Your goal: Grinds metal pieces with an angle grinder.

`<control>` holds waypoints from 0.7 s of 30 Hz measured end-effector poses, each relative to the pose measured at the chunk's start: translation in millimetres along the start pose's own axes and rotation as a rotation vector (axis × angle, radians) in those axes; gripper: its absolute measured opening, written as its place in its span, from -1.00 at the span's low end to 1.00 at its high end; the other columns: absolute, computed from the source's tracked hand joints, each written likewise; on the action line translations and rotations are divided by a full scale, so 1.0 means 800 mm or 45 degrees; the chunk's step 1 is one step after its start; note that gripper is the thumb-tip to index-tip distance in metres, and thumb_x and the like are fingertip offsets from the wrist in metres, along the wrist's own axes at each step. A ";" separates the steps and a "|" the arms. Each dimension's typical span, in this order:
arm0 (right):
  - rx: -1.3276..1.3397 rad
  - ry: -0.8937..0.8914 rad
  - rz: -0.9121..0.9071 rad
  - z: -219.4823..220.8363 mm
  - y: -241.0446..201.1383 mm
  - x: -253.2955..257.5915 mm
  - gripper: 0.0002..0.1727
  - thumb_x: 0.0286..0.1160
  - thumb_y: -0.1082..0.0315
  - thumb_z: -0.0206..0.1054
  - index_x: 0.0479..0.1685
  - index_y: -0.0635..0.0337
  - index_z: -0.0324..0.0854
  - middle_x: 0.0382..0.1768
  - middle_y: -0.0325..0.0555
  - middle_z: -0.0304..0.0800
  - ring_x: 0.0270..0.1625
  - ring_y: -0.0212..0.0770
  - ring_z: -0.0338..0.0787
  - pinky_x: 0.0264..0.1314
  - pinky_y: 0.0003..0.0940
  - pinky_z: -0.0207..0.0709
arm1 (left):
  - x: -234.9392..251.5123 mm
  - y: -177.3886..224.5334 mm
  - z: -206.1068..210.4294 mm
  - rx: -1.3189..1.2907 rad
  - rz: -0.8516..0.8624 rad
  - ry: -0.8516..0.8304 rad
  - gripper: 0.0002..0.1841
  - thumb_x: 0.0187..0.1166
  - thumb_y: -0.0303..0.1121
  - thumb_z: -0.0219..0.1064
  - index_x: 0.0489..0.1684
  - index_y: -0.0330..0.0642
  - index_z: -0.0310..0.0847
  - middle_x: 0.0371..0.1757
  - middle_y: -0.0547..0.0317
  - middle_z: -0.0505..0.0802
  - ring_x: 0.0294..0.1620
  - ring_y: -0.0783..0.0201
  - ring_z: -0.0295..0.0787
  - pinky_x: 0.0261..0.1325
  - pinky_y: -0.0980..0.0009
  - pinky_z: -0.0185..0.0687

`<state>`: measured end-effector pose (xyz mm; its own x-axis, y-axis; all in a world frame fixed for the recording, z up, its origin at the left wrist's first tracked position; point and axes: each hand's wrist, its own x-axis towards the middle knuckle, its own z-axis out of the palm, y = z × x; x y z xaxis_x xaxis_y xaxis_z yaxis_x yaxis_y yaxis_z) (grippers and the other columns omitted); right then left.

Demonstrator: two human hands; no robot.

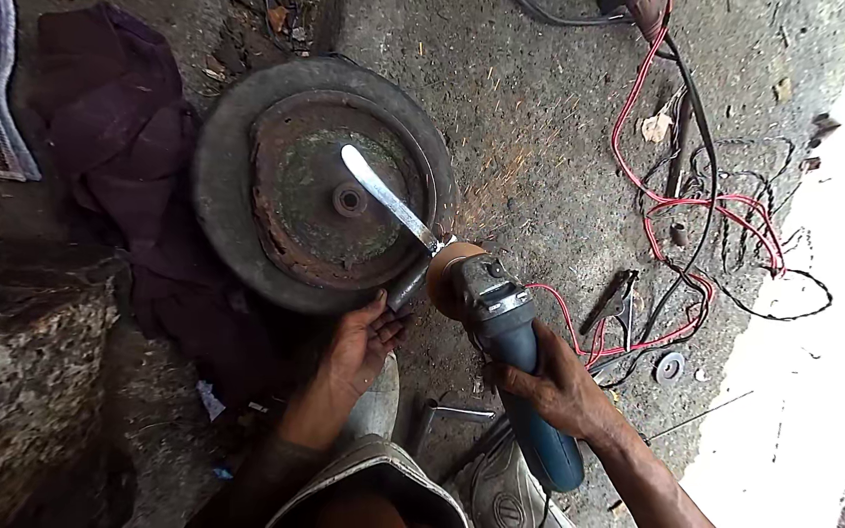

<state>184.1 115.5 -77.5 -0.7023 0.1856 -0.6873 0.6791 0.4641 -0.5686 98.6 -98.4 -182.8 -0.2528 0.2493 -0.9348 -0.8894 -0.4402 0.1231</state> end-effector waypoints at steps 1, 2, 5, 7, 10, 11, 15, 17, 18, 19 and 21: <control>-0.004 -0.004 -0.003 0.000 0.001 0.001 -0.36 0.15 -0.04 0.52 0.20 0.10 0.51 -0.26 -0.40 0.81 -0.26 -0.51 0.83 -0.19 -0.48 0.76 | 0.000 0.000 0.000 0.001 0.006 0.001 -0.67 0.84 -0.24 0.09 -0.06 -0.37 0.64 -0.24 -0.09 0.89 -0.24 0.15 0.92 -0.12 0.35 0.85; -0.009 -0.006 -0.005 0.000 0.001 0.001 -0.37 0.15 -0.04 0.52 0.19 0.10 0.51 -0.27 -0.39 0.80 -0.26 -0.51 0.83 -0.19 -0.47 0.76 | 0.000 0.000 -0.001 0.005 0.011 0.001 -0.67 0.84 -0.24 0.09 -0.06 -0.37 0.64 -0.24 -0.09 0.90 -0.24 0.15 0.92 -0.12 0.35 0.85; -0.023 0.002 -0.012 0.003 0.003 0.001 -0.37 0.14 -0.06 0.52 0.16 0.10 0.52 -0.29 -0.40 0.80 -0.28 -0.52 0.82 -0.20 -0.47 0.76 | 0.001 -0.001 -0.002 0.024 0.026 -0.005 -0.67 0.84 -0.24 0.08 -0.05 -0.36 0.64 -0.24 -0.08 0.90 -0.25 0.15 0.92 -0.13 0.36 0.85; -0.033 0.001 -0.012 0.004 0.004 0.000 -0.36 0.14 -0.07 0.52 0.17 0.11 0.52 -0.28 -0.39 0.79 -0.27 -0.51 0.82 -0.19 -0.46 0.75 | 0.001 -0.001 -0.001 0.030 0.029 -0.004 -0.66 0.85 -0.23 0.07 -0.05 -0.37 0.64 -0.24 -0.09 0.90 -0.25 0.15 0.92 -0.13 0.36 0.85; -0.046 -0.005 -0.009 0.008 0.004 -0.001 -0.34 0.14 -0.10 0.52 0.18 0.10 0.51 -0.29 -0.40 0.79 -0.28 -0.52 0.82 -0.20 -0.46 0.75 | 0.000 -0.001 -0.002 0.031 0.036 0.000 -0.66 0.84 -0.24 0.08 -0.05 -0.37 0.64 -0.24 -0.09 0.90 -0.26 0.15 0.92 -0.13 0.36 0.85; -0.043 -0.003 -0.006 0.009 0.004 -0.002 -0.34 0.14 -0.11 0.52 0.19 0.10 0.51 -0.29 -0.40 0.79 -0.28 -0.51 0.82 -0.20 -0.45 0.75 | 0.000 -0.001 -0.001 0.035 0.036 -0.001 -0.66 0.84 -0.24 0.08 -0.06 -0.36 0.65 -0.25 -0.08 0.90 -0.25 0.15 0.92 -0.13 0.36 0.85; 0.009 0.011 -0.030 0.011 0.006 -0.001 -0.36 0.16 -0.07 0.52 0.19 0.11 0.51 -0.28 -0.39 0.81 -0.28 -0.51 0.83 -0.20 -0.47 0.77 | 0.000 -0.001 -0.001 0.040 0.041 -0.005 -0.66 0.85 -0.24 0.07 -0.06 -0.36 0.64 -0.25 -0.07 0.89 -0.25 0.16 0.92 -0.13 0.36 0.85; 0.021 0.012 -0.031 0.010 0.006 0.000 -0.36 0.16 -0.05 0.52 0.19 0.11 0.51 -0.28 -0.39 0.81 -0.28 -0.51 0.83 -0.20 -0.48 0.77 | 0.001 -0.001 -0.002 0.043 0.041 0.001 -0.66 0.85 -0.24 0.07 -0.06 -0.35 0.64 -0.25 -0.07 0.89 -0.25 0.16 0.92 -0.13 0.35 0.85; 0.025 0.011 -0.032 0.008 0.005 0.000 -0.37 0.16 -0.04 0.52 0.19 0.12 0.51 -0.28 -0.39 0.81 -0.28 -0.51 0.83 -0.20 -0.48 0.77 | 0.001 -0.001 -0.001 0.045 0.040 0.001 -0.66 0.84 -0.23 0.07 -0.06 -0.35 0.65 -0.26 -0.07 0.90 -0.26 0.16 0.92 -0.14 0.36 0.84; 0.026 0.010 -0.031 0.007 0.005 0.001 -0.37 0.16 -0.04 0.52 0.19 0.11 0.51 -0.28 -0.39 0.80 -0.29 -0.51 0.83 -0.20 -0.48 0.77 | 0.001 -0.001 -0.001 0.048 0.039 -0.001 -0.66 0.85 -0.23 0.07 -0.07 -0.35 0.65 -0.26 -0.07 0.90 -0.26 0.16 0.92 -0.14 0.36 0.84; 0.029 0.002 -0.025 0.006 0.005 0.002 -0.38 0.17 -0.04 0.51 0.19 0.11 0.51 -0.28 -0.39 0.80 -0.29 -0.51 0.83 -0.20 -0.47 0.77 | 0.001 -0.001 -0.002 0.039 0.040 -0.005 -0.65 0.84 -0.23 0.07 -0.07 -0.36 0.66 -0.25 -0.08 0.90 -0.25 0.15 0.92 -0.12 0.35 0.85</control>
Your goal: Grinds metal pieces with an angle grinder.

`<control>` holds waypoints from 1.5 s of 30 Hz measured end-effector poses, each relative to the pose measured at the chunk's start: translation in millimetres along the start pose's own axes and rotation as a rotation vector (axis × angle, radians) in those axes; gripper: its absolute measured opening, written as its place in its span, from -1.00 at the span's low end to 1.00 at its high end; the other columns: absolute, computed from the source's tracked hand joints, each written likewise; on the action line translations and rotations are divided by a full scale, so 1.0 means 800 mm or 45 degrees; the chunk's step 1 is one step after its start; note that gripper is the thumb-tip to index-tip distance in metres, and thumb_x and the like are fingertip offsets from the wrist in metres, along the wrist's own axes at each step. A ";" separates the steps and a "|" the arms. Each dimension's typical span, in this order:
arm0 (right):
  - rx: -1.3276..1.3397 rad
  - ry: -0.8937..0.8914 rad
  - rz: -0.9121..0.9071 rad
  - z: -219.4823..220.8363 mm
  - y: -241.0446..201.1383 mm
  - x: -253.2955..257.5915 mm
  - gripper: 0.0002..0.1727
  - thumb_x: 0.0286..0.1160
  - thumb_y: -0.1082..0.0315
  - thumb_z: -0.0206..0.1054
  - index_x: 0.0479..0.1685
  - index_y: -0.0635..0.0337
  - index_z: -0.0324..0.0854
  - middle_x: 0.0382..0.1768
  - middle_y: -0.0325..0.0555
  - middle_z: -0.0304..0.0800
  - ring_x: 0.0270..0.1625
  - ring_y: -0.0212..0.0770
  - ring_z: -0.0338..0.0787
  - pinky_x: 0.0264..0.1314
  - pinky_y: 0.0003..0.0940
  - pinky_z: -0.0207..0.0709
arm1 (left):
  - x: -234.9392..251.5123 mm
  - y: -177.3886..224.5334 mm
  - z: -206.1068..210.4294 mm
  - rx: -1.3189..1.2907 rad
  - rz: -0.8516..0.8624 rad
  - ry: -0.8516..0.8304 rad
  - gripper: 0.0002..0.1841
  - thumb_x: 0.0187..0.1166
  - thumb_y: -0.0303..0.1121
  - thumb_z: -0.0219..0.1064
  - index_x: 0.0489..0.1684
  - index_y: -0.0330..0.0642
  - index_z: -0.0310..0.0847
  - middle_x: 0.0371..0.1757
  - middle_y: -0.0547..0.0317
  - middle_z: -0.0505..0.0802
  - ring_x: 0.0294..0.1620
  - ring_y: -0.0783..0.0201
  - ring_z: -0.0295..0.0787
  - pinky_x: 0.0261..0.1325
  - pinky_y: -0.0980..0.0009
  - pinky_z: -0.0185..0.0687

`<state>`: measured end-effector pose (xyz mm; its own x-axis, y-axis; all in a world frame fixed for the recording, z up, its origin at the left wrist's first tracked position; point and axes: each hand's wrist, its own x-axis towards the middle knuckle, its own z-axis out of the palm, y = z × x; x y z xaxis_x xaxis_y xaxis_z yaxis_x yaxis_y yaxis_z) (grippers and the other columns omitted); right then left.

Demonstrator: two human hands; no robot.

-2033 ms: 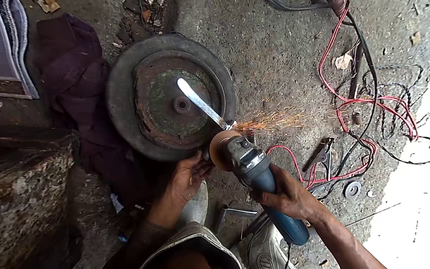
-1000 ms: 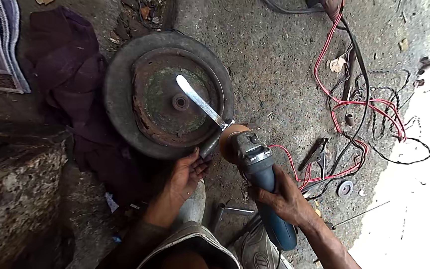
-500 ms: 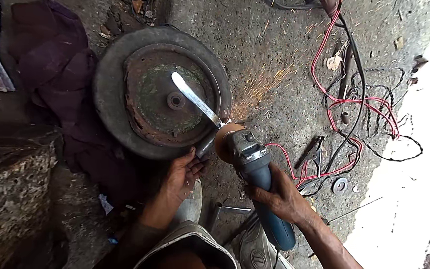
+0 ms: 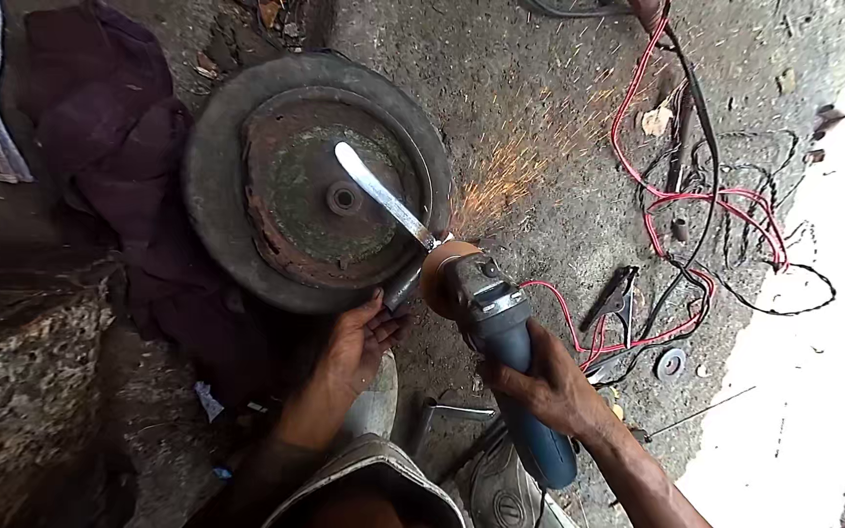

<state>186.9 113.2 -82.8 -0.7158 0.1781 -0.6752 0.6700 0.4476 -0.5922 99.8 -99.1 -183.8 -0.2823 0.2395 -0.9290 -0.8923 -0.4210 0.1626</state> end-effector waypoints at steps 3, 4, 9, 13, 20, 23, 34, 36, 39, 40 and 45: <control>0.002 -0.002 0.002 -0.001 0.000 0.000 -0.39 0.17 -0.03 0.51 0.17 0.11 0.51 -0.29 -0.39 0.80 -0.29 -0.50 0.84 -0.21 -0.46 0.78 | 0.000 0.000 0.002 0.004 0.001 0.011 -0.65 0.85 -0.23 0.07 -0.08 -0.35 0.65 -0.26 -0.08 0.90 -0.25 0.15 0.92 -0.13 0.35 0.85; 0.005 -0.003 0.002 -0.001 0.000 0.000 -0.39 0.17 -0.03 0.51 0.17 0.11 0.51 -0.29 -0.39 0.80 -0.30 -0.49 0.84 -0.21 -0.46 0.78 | -0.001 0.000 0.002 0.010 0.002 0.017 -0.65 0.85 -0.23 0.07 -0.08 -0.34 0.65 -0.26 -0.07 0.90 -0.26 0.16 0.92 -0.13 0.35 0.85; -0.049 -0.022 0.019 -0.002 -0.002 0.000 -0.36 0.16 -0.06 0.51 0.18 0.11 0.51 -0.28 -0.38 0.80 -0.27 -0.50 0.83 -0.19 -0.46 0.77 | 0.000 -0.001 0.001 0.015 0.013 0.011 -0.65 0.84 -0.23 0.07 -0.06 -0.36 0.65 -0.27 -0.07 0.90 -0.27 0.15 0.92 -0.14 0.35 0.85; -0.090 -0.029 0.020 -0.001 -0.003 -0.001 -0.33 0.16 -0.11 0.51 0.21 0.11 0.51 -0.27 -0.38 0.79 -0.27 -0.50 0.82 -0.19 -0.44 0.76 | -0.002 0.000 0.004 0.012 0.012 0.028 -0.68 0.83 -0.24 0.10 -0.05 -0.35 0.65 -0.28 -0.06 0.89 -0.28 0.17 0.92 -0.15 0.37 0.84; -0.066 -0.014 0.011 0.001 -0.006 0.004 -0.35 0.17 -0.09 0.51 0.20 0.11 0.51 -0.27 -0.37 0.80 -0.27 -0.50 0.83 -0.19 -0.43 0.76 | 0.000 -0.001 0.002 0.003 0.021 0.020 -0.69 0.82 -0.26 0.11 -0.07 -0.35 0.66 -0.28 -0.04 0.88 -0.28 0.17 0.91 -0.15 0.37 0.84; 0.046 0.023 -0.020 -0.004 -0.007 0.009 -0.37 0.20 -0.04 0.52 0.21 0.14 0.52 -0.26 -0.36 0.83 -0.27 -0.48 0.85 -0.17 -0.45 0.80 | -0.001 -0.001 0.002 -0.013 0.011 0.010 -0.67 0.83 -0.26 0.08 -0.11 -0.36 0.66 -0.29 -0.05 0.89 -0.29 0.17 0.91 -0.14 0.37 0.84; 0.003 0.056 0.011 -0.009 -0.002 -0.004 -0.33 0.16 -0.09 0.53 0.22 0.11 0.51 -0.26 -0.39 0.81 -0.27 -0.51 0.83 -0.20 -0.48 0.77 | -0.001 0.000 -0.001 -0.040 0.001 -0.007 -0.65 0.84 -0.26 0.07 -0.10 -0.37 0.67 -0.28 -0.08 0.89 -0.27 0.15 0.92 -0.12 0.35 0.85; -0.003 0.045 0.021 -0.006 -0.006 -0.002 -0.34 0.16 -0.08 0.52 0.21 0.10 0.51 -0.26 -0.40 0.81 -0.27 -0.52 0.83 -0.19 -0.48 0.78 | -0.001 0.000 0.000 -0.037 -0.001 -0.004 -0.66 0.84 -0.26 0.08 -0.10 -0.38 0.66 -0.29 -0.08 0.89 -0.28 0.15 0.92 -0.12 0.35 0.85; 0.028 0.021 0.025 -0.002 -0.011 0.003 -0.36 0.17 -0.05 0.52 0.21 0.11 0.52 -0.26 -0.38 0.82 -0.27 -0.49 0.84 -0.19 -0.46 0.79 | 0.000 0.000 0.000 -0.039 0.001 0.014 -0.68 0.83 -0.27 0.10 -0.07 -0.38 0.66 -0.27 -0.09 0.89 -0.26 0.14 0.92 -0.12 0.34 0.86; 0.042 0.016 0.025 -0.001 -0.012 0.004 -0.37 0.18 -0.04 0.52 0.21 0.12 0.52 -0.27 -0.36 0.82 -0.28 -0.47 0.85 -0.20 -0.44 0.80 | -0.001 -0.001 0.001 -0.027 0.004 0.013 -0.68 0.84 -0.26 0.09 -0.07 -0.37 0.65 -0.28 -0.07 0.89 -0.27 0.16 0.92 -0.13 0.35 0.85; 0.059 0.027 0.019 -0.006 -0.012 0.007 -0.38 0.19 -0.03 0.52 0.20 0.11 0.52 -0.26 -0.37 0.82 -0.27 -0.48 0.84 -0.20 -0.47 0.78 | -0.001 0.000 0.001 -0.013 0.010 -0.004 -0.66 0.85 -0.27 0.05 -0.07 -0.36 0.66 -0.28 -0.07 0.89 -0.28 0.16 0.91 -0.13 0.36 0.84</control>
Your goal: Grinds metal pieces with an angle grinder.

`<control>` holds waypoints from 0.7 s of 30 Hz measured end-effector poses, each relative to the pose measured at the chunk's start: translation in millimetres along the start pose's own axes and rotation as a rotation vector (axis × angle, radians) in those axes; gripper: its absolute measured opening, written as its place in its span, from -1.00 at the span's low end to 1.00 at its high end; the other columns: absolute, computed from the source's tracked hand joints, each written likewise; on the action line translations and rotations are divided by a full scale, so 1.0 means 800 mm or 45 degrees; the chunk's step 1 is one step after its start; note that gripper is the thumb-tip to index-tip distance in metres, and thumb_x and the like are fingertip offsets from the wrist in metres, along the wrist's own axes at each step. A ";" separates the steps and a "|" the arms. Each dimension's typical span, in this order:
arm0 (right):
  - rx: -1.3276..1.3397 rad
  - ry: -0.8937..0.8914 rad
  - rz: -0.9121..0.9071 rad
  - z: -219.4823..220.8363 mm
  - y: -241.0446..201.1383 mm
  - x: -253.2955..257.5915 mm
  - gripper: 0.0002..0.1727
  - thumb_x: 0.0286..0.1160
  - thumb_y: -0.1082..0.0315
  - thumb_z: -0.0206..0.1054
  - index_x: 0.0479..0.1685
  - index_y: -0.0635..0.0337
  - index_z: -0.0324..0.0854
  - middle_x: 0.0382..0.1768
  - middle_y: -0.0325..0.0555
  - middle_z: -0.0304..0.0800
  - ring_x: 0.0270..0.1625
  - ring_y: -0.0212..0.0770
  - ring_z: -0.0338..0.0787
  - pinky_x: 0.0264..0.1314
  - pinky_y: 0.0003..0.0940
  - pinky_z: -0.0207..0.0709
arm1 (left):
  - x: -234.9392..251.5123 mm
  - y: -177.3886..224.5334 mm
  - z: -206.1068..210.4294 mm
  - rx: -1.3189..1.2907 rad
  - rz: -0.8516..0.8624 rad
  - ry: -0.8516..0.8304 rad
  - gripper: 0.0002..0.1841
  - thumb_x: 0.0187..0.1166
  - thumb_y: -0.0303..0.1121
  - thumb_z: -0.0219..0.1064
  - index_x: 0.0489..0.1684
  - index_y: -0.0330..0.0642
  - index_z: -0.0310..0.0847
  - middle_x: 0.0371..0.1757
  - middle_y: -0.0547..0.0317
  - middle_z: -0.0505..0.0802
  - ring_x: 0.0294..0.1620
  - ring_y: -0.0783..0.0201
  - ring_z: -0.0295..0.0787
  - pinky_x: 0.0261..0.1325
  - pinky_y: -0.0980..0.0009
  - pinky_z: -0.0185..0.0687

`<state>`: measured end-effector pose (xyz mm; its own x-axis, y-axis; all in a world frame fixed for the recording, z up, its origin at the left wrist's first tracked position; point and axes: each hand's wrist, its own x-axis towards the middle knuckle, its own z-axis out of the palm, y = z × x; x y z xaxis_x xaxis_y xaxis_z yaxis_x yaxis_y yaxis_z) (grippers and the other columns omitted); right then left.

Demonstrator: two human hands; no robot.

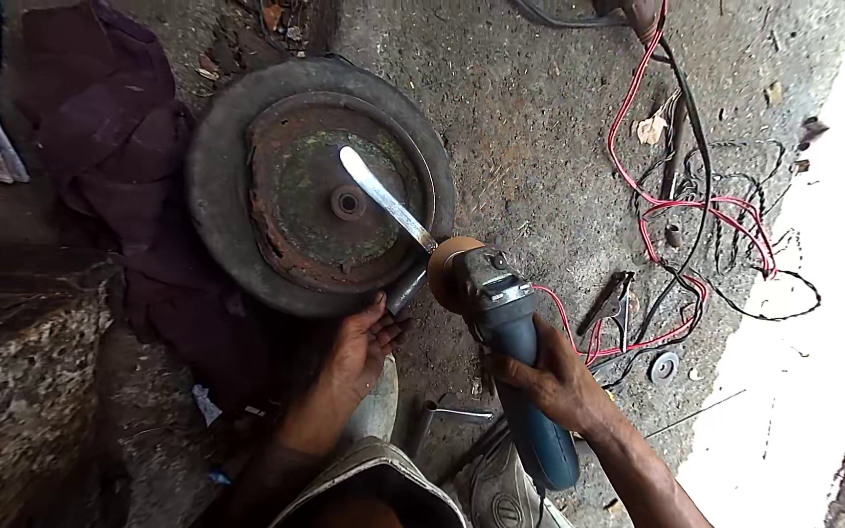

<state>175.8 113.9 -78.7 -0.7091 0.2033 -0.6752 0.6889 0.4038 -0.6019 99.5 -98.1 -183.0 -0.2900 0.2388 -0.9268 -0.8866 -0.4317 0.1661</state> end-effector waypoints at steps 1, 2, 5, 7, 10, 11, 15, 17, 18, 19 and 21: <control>0.012 0.003 0.005 -0.001 0.001 -0.002 -0.39 0.19 -0.02 0.52 0.20 0.11 0.53 -0.26 -0.36 0.83 -0.27 -0.47 0.85 -0.20 -0.46 0.79 | 0.000 0.000 0.000 0.000 -0.001 0.001 -0.66 0.85 -0.27 0.05 -0.08 -0.36 0.66 -0.28 -0.07 0.89 -0.28 0.16 0.91 -0.13 0.37 0.84; 0.023 0.008 0.005 -0.001 0.002 -0.003 -0.39 0.18 -0.01 0.52 0.20 0.11 0.54 -0.27 -0.36 0.83 -0.27 -0.46 0.86 -0.20 -0.46 0.80 | 0.000 0.001 -0.001 -0.001 -0.002 0.004 -0.66 0.85 -0.27 0.05 -0.08 -0.36 0.66 -0.28 -0.06 0.89 -0.29 0.17 0.91 -0.14 0.37 0.84; 0.027 0.029 0.005 0.000 0.004 -0.001 -0.39 0.19 -0.03 0.52 0.19 0.11 0.53 -0.27 -0.37 0.83 -0.29 -0.47 0.85 -0.21 -0.46 0.79 | 0.000 0.001 0.000 0.001 -0.018 0.003 -0.67 0.84 -0.27 0.07 -0.09 -0.36 0.67 -0.27 -0.07 0.89 -0.27 0.16 0.92 -0.13 0.36 0.85; 0.070 0.041 -0.002 0.002 0.004 0.003 -0.38 0.20 -0.03 0.52 0.19 0.13 0.51 -0.28 -0.35 0.83 -0.29 -0.45 0.86 -0.22 -0.45 0.80 | -0.003 0.003 0.000 0.052 0.006 -0.004 -0.66 0.85 -0.26 0.07 -0.10 -0.36 0.67 -0.28 -0.06 0.90 -0.28 0.17 0.92 -0.13 0.36 0.85; 0.151 0.085 -0.033 0.004 0.006 0.003 -0.38 0.21 0.01 0.52 0.21 0.17 0.50 -0.27 -0.33 0.82 -0.28 -0.44 0.86 -0.21 -0.47 0.80 | -0.013 0.007 -0.005 0.238 0.266 -0.036 -0.62 0.89 -0.27 -0.02 -0.14 -0.33 0.66 -0.34 0.03 0.89 -0.29 0.19 0.92 -0.08 0.36 0.85; 0.179 0.101 -0.052 0.004 0.009 0.001 -0.37 0.22 0.02 0.52 0.22 0.19 0.50 -0.26 -0.31 0.83 -0.27 -0.44 0.86 -0.20 -0.46 0.80 | -0.015 0.009 -0.010 0.304 0.418 -0.059 -0.63 0.90 -0.29 -0.02 -0.15 -0.31 0.67 -0.34 0.06 0.91 -0.29 0.21 0.92 -0.07 0.35 0.86; 0.288 0.142 -0.087 0.003 0.023 -0.011 -0.38 0.23 0.05 0.54 0.22 0.23 0.50 -0.26 -0.26 0.84 -0.27 -0.37 0.87 -0.20 -0.43 0.82 | -0.004 0.016 -0.036 0.537 0.953 -0.192 -0.81 0.73 -0.41 0.22 0.07 -0.25 0.72 -0.22 0.17 0.92 -0.23 0.25 0.91 -0.05 0.31 0.88; 0.316 0.146 -0.101 0.004 0.029 -0.014 -0.38 0.24 0.05 0.54 0.22 0.23 0.49 -0.26 -0.26 0.84 -0.28 -0.37 0.87 -0.20 -0.42 0.82 | 0.003 0.014 -0.039 0.663 1.155 -0.192 -0.82 0.69 -0.42 0.28 0.07 -0.27 0.72 -0.23 0.21 0.91 -0.26 0.30 0.89 -0.10 0.35 0.87; 0.327 0.154 -0.112 0.005 0.031 -0.015 -0.38 0.23 0.04 0.54 0.21 0.22 0.49 -0.26 -0.27 0.84 -0.29 -0.38 0.87 -0.21 -0.42 0.82 | 0.003 0.014 -0.040 0.765 1.268 -0.175 -0.82 0.70 -0.39 0.28 0.06 -0.28 0.71 -0.24 0.24 0.90 -0.28 0.34 0.88 -0.11 0.37 0.88; 0.340 0.163 -0.127 0.006 0.033 -0.017 -0.38 0.23 0.04 0.55 0.21 0.22 0.50 -0.26 -0.27 0.84 -0.29 -0.38 0.87 -0.21 -0.42 0.82 | 0.001 0.017 -0.041 0.890 1.388 -0.147 -0.78 0.71 -0.33 0.28 0.06 -0.29 0.71 -0.26 0.27 0.89 -0.31 0.41 0.87 -0.14 0.41 0.87; 0.372 0.174 -0.163 0.009 0.036 -0.021 -0.36 0.24 0.03 0.55 0.23 0.22 0.48 -0.24 -0.27 0.84 -0.28 -0.38 0.87 -0.20 -0.43 0.83 | -0.009 0.035 -0.046 1.114 1.537 -0.111 -0.70 0.73 -0.20 0.24 0.07 -0.27 0.73 -0.26 0.31 0.86 -0.33 0.53 0.79 -0.18 0.51 0.79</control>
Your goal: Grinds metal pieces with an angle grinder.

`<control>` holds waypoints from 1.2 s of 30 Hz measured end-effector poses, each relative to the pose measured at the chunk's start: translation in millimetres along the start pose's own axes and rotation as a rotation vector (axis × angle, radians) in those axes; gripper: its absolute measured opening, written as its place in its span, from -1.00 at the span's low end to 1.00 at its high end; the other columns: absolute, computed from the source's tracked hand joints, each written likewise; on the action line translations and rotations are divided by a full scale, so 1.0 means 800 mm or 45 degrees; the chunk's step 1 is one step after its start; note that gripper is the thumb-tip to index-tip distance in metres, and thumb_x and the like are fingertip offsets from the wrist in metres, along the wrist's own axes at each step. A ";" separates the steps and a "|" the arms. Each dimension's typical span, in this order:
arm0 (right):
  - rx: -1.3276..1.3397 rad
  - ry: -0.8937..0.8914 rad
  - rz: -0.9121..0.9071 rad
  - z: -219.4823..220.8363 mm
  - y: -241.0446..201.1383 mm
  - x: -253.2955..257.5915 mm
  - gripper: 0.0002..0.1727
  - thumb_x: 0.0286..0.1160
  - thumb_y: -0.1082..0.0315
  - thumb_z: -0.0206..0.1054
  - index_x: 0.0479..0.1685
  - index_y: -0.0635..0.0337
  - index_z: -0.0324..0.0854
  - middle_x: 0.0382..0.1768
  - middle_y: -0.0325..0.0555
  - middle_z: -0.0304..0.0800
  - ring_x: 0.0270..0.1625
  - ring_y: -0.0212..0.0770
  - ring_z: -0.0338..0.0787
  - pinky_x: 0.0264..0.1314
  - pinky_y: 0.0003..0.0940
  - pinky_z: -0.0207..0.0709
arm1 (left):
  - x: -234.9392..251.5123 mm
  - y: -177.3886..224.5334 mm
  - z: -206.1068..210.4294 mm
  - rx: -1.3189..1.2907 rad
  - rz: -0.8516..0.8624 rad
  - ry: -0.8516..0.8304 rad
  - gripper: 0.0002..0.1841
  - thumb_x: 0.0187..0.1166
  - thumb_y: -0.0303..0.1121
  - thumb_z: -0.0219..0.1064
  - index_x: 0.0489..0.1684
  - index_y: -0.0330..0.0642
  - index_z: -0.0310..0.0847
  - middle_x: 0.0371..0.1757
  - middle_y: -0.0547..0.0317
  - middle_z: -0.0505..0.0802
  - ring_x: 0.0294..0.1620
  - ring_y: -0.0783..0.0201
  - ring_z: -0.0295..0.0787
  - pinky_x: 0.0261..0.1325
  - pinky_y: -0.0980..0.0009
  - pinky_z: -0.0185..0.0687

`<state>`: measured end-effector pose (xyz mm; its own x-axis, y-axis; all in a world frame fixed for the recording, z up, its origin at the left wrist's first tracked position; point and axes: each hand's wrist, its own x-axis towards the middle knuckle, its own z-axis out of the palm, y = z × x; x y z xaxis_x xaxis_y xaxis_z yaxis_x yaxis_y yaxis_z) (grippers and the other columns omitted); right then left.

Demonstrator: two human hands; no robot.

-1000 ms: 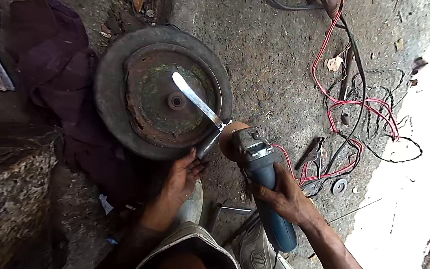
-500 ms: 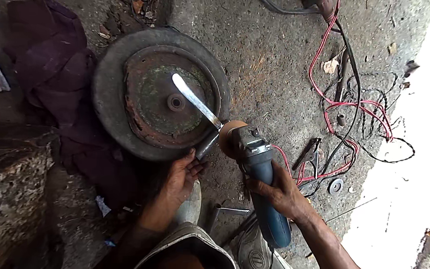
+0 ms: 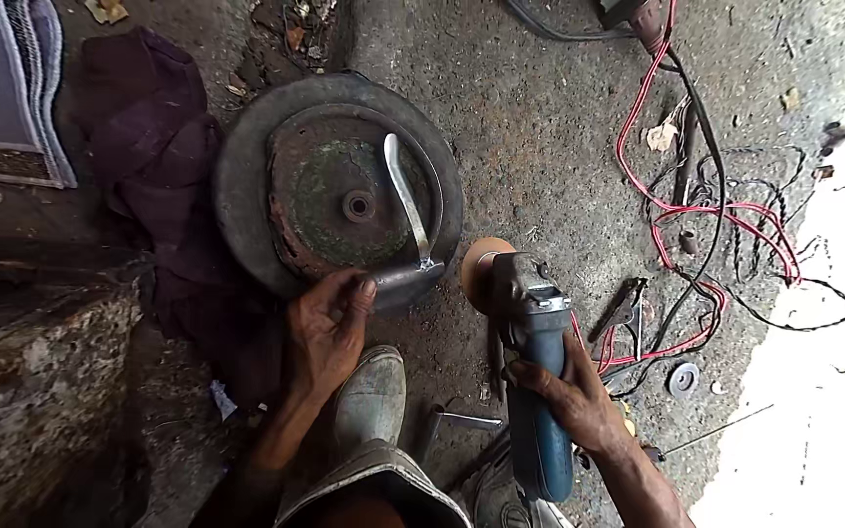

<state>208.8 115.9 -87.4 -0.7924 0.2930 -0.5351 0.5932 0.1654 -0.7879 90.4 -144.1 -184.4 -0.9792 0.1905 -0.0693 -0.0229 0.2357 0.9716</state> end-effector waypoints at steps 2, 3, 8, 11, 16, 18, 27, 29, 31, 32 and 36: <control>0.029 0.010 -0.042 0.001 0.000 -0.006 -0.35 0.26 0.03 0.55 0.24 0.22 0.46 -0.23 -0.29 0.83 -0.27 -0.40 0.87 -0.20 -0.46 0.83 | 0.016 0.008 -0.026 0.150 0.114 -0.070 -0.64 0.75 -0.12 0.21 0.07 -0.27 0.73 -0.25 0.29 0.83 -0.34 0.59 0.73 -0.20 0.57 0.73; 0.044 0.020 -0.062 0.002 0.000 -0.009 -0.36 0.25 0.02 0.55 0.23 0.22 0.46 -0.24 -0.30 0.83 -0.28 -0.40 0.87 -0.20 -0.46 0.83 | 0.027 0.012 -0.038 0.211 0.162 -0.112 -0.62 0.75 -0.10 0.19 0.06 -0.27 0.73 -0.25 0.26 0.83 -0.35 0.59 0.73 -0.21 0.57 0.72; 0.050 0.066 -0.148 0.009 -0.005 -0.015 -0.36 0.24 0.03 0.56 0.22 0.20 0.46 -0.21 -0.34 0.83 -0.24 -0.45 0.87 -0.16 -0.50 0.83 | 0.101 0.008 -0.045 0.260 0.285 -0.288 -0.63 0.80 -0.15 0.10 0.04 -0.28 0.70 -0.28 0.21 0.80 -0.36 0.56 0.69 -0.21 0.55 0.68; -0.015 0.079 -0.196 0.017 -0.011 -0.008 -0.36 0.23 0.06 0.56 0.23 0.22 0.47 -0.20 -0.36 0.81 -0.21 -0.51 0.85 -0.14 -0.55 0.80 | 0.127 -0.006 -0.014 0.096 0.270 -0.268 -0.65 0.81 -0.17 0.10 0.11 -0.28 0.66 -0.13 0.20 0.79 -0.27 0.55 0.67 -0.18 0.56 0.62; -0.050 0.091 -0.185 0.033 -0.011 0.011 -0.39 0.23 0.11 0.55 0.22 0.22 0.49 -0.21 -0.31 0.82 -0.22 -0.47 0.86 -0.16 -0.52 0.81 | 0.129 -0.015 0.015 -0.233 0.217 -0.209 -0.69 0.69 -0.35 0.27 0.26 -0.35 0.60 0.02 0.18 0.81 -0.13 0.49 0.75 -0.07 0.51 0.73; -0.107 0.105 -0.188 0.039 -0.010 0.021 -0.39 0.23 0.08 0.54 0.22 0.20 0.49 -0.22 -0.32 0.81 -0.24 -0.48 0.85 -0.18 -0.53 0.80 | 0.130 -0.017 0.014 -0.211 0.246 -0.188 -0.71 0.69 -0.39 0.26 0.23 -0.37 0.62 -0.02 0.19 0.83 -0.14 0.52 0.76 -0.08 0.54 0.72; -0.411 0.118 -0.116 0.052 -0.017 0.054 -0.35 0.21 -0.10 0.51 0.23 0.06 0.49 -0.33 -0.39 0.76 -0.32 -0.52 0.80 -0.26 -0.48 0.73 | 0.135 -0.009 0.009 0.000 0.350 -0.210 -0.71 0.67 -0.37 0.30 0.20 -0.38 0.68 0.00 0.08 0.86 -0.07 0.52 0.81 0.11 0.55 0.74; -0.452 0.108 -0.113 0.053 -0.019 0.058 -0.35 0.20 -0.11 0.50 0.23 0.05 0.48 -0.35 -0.39 0.76 -0.34 -0.52 0.80 -0.27 -0.47 0.72 | 0.134 -0.009 0.010 0.014 0.363 -0.200 -0.72 0.66 -0.37 0.31 0.17 -0.38 0.70 -0.03 0.08 0.87 -0.08 0.52 0.81 0.11 0.55 0.74; -0.477 0.097 -0.109 0.054 -0.022 0.060 -0.35 0.20 -0.12 0.50 0.22 0.05 0.48 -0.36 -0.39 0.75 -0.34 -0.52 0.79 -0.29 -0.48 0.71 | 0.134 -0.008 0.011 0.022 0.365 -0.186 -0.72 0.65 -0.37 0.32 0.16 -0.38 0.71 -0.04 0.08 0.88 -0.10 0.53 0.81 0.10 0.56 0.74; -0.493 0.095 -0.104 0.055 -0.024 0.061 -0.36 0.20 -0.12 0.50 0.21 0.05 0.48 -0.37 -0.39 0.74 -0.35 -0.52 0.78 -0.29 -0.48 0.70 | 0.133 -0.008 0.011 0.030 0.364 -0.179 -0.72 0.65 -0.37 0.33 0.16 -0.36 0.71 -0.04 0.10 0.88 -0.11 0.55 0.81 0.09 0.57 0.73; -0.566 0.081 -0.057 0.061 -0.030 0.060 -0.37 0.20 -0.11 0.49 0.17 0.08 0.47 -0.40 -0.38 0.70 -0.37 -0.51 0.75 -0.30 -0.46 0.66 | 0.132 -0.006 0.012 0.059 0.356 -0.185 -0.71 0.67 -0.33 0.33 0.20 -0.32 0.72 0.00 0.11 0.88 -0.08 0.53 0.83 0.11 0.54 0.75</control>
<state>149.6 80.3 -109.0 -0.8165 0.3315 -0.4727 0.5732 0.5637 -0.5948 -10.6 -116.3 -198.4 -0.9071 0.3874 0.1644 0.2558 0.1973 0.9464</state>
